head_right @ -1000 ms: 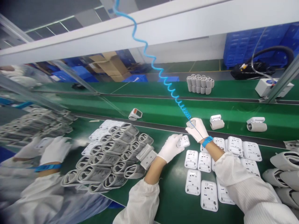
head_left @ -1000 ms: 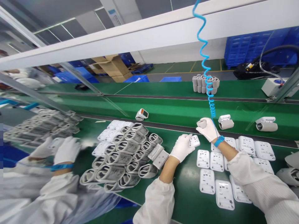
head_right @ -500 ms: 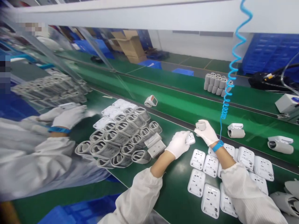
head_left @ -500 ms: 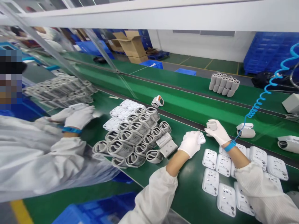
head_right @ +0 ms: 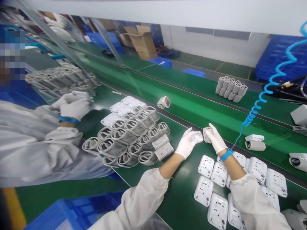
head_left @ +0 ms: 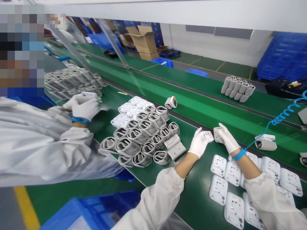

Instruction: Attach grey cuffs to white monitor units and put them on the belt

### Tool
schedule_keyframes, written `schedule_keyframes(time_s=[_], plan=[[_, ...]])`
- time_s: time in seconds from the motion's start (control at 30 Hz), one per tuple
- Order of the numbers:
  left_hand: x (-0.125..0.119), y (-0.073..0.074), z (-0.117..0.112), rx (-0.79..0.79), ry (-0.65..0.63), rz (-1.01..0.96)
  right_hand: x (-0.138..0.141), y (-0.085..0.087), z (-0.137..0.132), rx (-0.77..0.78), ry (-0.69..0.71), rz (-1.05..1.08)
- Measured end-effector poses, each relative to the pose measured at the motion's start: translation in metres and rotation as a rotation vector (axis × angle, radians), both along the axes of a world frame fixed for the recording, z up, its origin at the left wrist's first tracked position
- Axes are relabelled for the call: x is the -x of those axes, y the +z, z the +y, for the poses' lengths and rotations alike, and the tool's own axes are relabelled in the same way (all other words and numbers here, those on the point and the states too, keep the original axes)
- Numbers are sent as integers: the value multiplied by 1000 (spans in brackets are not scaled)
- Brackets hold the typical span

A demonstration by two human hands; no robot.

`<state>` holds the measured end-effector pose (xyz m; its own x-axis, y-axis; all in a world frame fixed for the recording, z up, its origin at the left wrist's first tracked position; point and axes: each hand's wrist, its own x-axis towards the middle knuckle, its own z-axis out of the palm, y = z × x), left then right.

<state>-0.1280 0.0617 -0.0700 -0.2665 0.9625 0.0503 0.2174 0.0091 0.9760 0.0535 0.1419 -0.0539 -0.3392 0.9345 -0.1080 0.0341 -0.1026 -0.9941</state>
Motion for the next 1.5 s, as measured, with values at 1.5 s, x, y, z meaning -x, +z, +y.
schedule_keyframes(time_s=[1.5], plan=[[-28, 17, -15, -150, -37, -525, 12, 39, -32, 205, 35, -75]])
